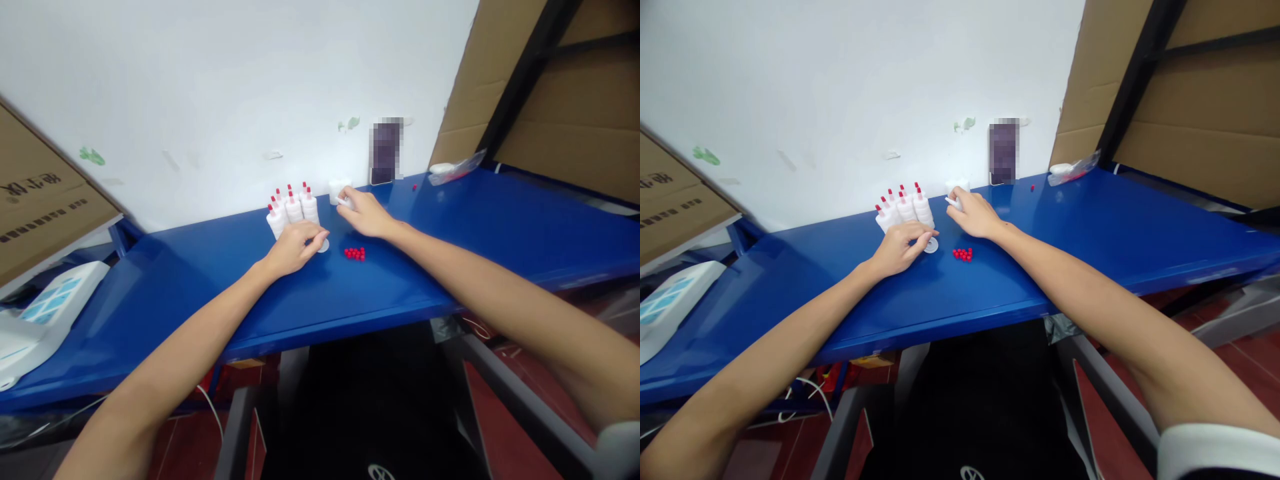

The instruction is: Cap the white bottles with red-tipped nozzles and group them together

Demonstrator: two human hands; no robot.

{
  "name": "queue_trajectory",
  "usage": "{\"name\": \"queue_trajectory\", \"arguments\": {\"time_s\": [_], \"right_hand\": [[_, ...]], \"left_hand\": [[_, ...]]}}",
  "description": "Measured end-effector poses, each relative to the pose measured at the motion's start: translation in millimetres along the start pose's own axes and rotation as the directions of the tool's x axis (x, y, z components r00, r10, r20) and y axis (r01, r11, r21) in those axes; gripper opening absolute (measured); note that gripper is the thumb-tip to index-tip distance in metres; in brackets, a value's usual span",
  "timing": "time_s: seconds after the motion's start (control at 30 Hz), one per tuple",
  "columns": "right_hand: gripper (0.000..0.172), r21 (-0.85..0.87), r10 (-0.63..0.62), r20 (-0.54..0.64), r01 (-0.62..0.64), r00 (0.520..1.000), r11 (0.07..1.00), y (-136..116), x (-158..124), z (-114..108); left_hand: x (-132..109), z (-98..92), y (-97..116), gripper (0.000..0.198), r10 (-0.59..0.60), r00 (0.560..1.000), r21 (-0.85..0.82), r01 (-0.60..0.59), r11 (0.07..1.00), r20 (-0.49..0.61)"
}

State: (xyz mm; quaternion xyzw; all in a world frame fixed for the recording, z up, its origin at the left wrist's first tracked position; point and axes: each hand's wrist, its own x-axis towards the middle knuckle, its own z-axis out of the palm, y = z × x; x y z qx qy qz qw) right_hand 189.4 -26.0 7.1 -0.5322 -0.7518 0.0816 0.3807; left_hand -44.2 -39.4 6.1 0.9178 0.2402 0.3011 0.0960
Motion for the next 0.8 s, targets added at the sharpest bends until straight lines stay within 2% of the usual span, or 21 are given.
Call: {"name": "queue_trajectory", "arguments": {"time_s": [0.1, 0.33, 0.5, 0.8], "right_hand": [[0.017, -0.002, -0.012, 0.006, 0.012, 1.000, 1.000, 0, 0, 0], [0.018, 0.011, -0.070, 0.074, 0.069, 0.995, 0.998, 1, -1, 1], [0.017, 0.020, -0.074, 0.082, 0.073, 0.994, 0.997, 1, -1, 1], [0.015, -0.004, -0.073, 0.121, 0.074, 0.990, 0.997, -2, -2, -1]], "left_hand": [[1, -0.3, 1, 0.052, -0.019, 1.000, 0.009, 0.019, 1.000, 0.004], [2, 1.4, 2, 0.055, -0.250, 0.967, -0.133, 0.253, 0.958, 0.035], [3, 3.8, -4, 0.060, -0.257, 0.966, -0.172, 0.257, 0.951, 0.024], [3, 2.4, -7, 0.067, -0.381, 0.924, -0.247, 0.372, 0.895, 0.009]]}}
